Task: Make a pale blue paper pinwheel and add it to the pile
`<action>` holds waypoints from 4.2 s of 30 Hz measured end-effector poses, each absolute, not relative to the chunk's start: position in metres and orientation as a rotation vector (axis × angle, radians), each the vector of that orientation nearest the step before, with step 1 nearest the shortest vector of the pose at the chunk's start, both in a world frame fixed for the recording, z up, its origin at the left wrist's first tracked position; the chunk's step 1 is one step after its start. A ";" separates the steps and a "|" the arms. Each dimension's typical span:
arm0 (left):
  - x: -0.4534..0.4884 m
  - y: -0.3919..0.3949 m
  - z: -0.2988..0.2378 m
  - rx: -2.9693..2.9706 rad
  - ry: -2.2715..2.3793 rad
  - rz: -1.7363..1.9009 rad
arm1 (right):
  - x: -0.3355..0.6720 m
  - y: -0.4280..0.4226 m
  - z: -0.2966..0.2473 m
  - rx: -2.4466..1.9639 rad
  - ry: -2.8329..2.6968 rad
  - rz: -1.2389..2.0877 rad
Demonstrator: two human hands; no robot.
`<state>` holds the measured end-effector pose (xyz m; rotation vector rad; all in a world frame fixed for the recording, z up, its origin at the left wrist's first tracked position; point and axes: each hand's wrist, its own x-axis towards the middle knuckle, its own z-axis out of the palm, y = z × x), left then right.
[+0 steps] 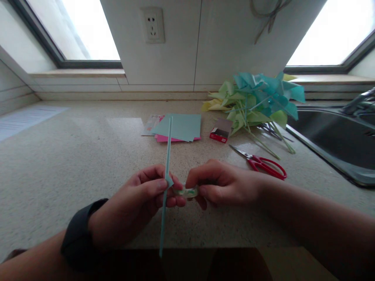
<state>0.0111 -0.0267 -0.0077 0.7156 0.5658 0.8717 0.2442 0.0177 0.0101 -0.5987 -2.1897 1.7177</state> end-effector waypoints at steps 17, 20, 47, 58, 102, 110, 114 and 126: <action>0.012 -0.023 -0.009 0.720 0.563 0.896 | 0.243 0.018 0.009 -0.591 -2.131 1.725; 0.012 -0.024 -0.008 0.715 0.562 0.895 | 0.244 0.017 0.009 -0.585 -2.125 1.724; 0.008 -0.027 -0.010 0.721 0.529 0.814 | 0.243 0.009 0.004 -0.357 -2.273 0.384; 0.011 -0.027 -0.013 0.705 0.494 0.776 | 0.239 0.010 0.003 -0.459 -2.136 0.710; 0.015 -0.027 -0.010 0.731 0.590 0.829 | 0.235 0.010 0.006 -0.624 -1.979 0.909; 0.014 -0.028 -0.008 0.735 0.583 0.823 | 0.235 0.010 0.005 -0.620 -1.910 0.977; 0.012 -0.029 -0.010 0.746 0.563 0.808 | 0.237 0.012 0.005 -0.601 -1.922 0.991; 0.014 -0.026 -0.011 0.772 0.587 0.876 | 0.241 0.016 0.006 -0.554 -2.045 0.737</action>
